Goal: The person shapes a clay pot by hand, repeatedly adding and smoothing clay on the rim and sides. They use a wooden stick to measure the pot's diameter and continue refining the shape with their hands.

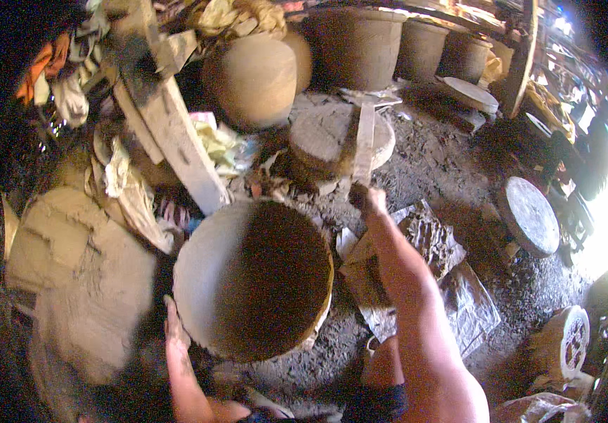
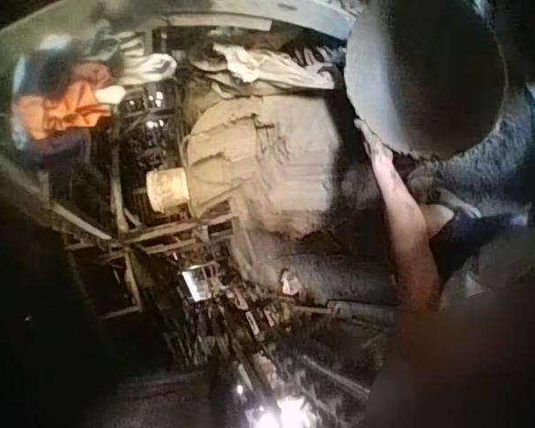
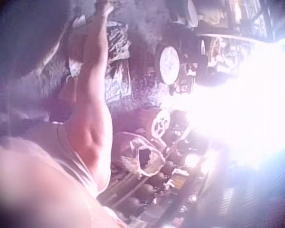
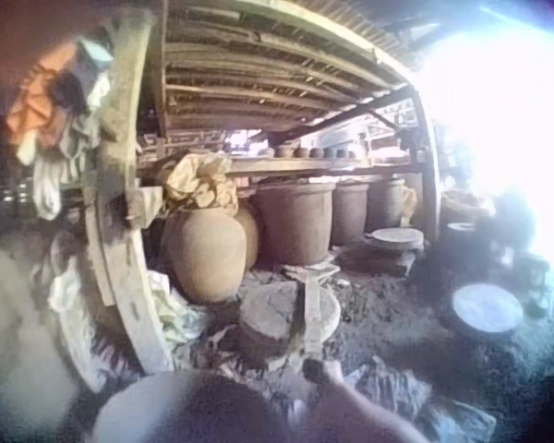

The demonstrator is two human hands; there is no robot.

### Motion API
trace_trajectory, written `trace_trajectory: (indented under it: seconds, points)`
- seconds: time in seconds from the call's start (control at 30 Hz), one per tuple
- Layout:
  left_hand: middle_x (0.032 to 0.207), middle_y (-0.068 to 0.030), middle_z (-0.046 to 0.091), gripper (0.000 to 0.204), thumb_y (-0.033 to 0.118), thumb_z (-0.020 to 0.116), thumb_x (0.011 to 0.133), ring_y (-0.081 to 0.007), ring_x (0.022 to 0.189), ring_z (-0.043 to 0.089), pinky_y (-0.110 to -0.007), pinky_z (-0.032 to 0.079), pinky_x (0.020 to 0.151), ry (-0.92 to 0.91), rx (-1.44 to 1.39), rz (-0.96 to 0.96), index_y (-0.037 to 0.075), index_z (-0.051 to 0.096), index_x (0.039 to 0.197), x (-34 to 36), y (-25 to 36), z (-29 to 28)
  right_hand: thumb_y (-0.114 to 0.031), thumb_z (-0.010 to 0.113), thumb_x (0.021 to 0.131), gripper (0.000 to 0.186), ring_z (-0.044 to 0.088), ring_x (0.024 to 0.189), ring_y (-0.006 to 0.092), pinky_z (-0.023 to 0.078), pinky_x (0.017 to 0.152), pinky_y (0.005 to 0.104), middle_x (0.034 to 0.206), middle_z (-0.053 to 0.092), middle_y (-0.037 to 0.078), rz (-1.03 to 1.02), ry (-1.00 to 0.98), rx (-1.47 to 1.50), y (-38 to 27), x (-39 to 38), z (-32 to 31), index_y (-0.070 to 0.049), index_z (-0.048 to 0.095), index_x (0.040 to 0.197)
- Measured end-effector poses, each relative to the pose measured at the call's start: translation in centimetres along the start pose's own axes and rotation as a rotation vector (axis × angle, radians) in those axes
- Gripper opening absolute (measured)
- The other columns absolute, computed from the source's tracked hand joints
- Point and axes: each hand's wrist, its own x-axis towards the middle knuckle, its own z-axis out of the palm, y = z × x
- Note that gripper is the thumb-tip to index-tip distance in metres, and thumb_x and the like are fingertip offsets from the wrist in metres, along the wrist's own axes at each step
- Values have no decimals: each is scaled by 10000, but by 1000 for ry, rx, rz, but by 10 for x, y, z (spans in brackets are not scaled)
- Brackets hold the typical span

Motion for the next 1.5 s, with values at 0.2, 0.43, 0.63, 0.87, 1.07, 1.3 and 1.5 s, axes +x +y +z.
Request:
trace_trajectory:
  seconds: [0.2, 0.43, 0.63, 0.87, 1.07, 1.3, 1.5]
  points:
    - [1474, -120, 342, 873, 704, 403, 860, -260, 1352, 316, -410, 239, 1118, -57, -40, 129, 29, 364, 1412, 14, -12, -14, -156, 617, 873, 155, 608, 764, 162, 493, 668, 281, 904, 658, 60, 9, -288, -269, -78, -169, -47, -41, 652, 971]
    - [1521, -195, 203, 1211, 857, 449, 688, -294, 1407, 192, -468, 151, 1136, 286, -34, 3, -54, 198, 1444, 8, -16, -17, -345, 643, 820, 371, 621, 933, 220, 515, 793, 312, 972, 649, 48, 314, -532, -373, -96, -330, -79, -50, 616, 1043]
    - [1536, -146, 196, 1147, 872, 371, 709, -290, 1416, 168, -478, 111, 1140, 177, -26, -83, 30, 208, 1471, -6, -10, -3, -350, 666, 787, 425, 571, 726, 167, 473, 599, 278, 853, 593, 46, 498, -575, -276, -53, -422, -68, -15, 565, 1027]
    - [1536, -143, 196, 1078, 846, 350, 749, -281, 1416, 177, -471, 129, 1139, 150, -28, -49, 54, 232, 1471, -2, -12, -2, -260, 640, 857, 400, 596, 772, 190, 508, 675, 326, 941, 610, 72, 570, -564, -92, -19, -450, -38, -2, 540, 1146]
    - [1533, -139, 208, 1045, 823, 354, 772, -279, 1413, 185, -464, 144, 1140, 112, -31, -22, 55, 234, 1471, -2, -10, -4, -292, 640, 845, 328, 547, 729, 152, 455, 644, 288, 870, 577, 42, 548, -580, -54, 10, -447, -34, -23, 574, 1020]
    - [1504, -139, 280, 1047, 815, 403, 761, -291, 1375, 279, -451, 225, 1121, 81, -32, -17, 44, 270, 1457, -3, -6, -1, -275, 649, 841, 377, 568, 759, 166, 470, 670, 298, 876, 598, 66, 521, -521, -26, 18, -440, -30, 9, 575, 1078]
    - [1510, -136, 269, 1023, 806, 385, 778, -290, 1384, 260, -449, 212, 1126, 146, -27, -42, 48, 274, 1456, -6, -1, 4, -266, 640, 834, 377, 574, 765, 171, 472, 668, 298, 869, 601, 70, 597, -469, 13, 13, -441, -22, 4, 566, 1087]
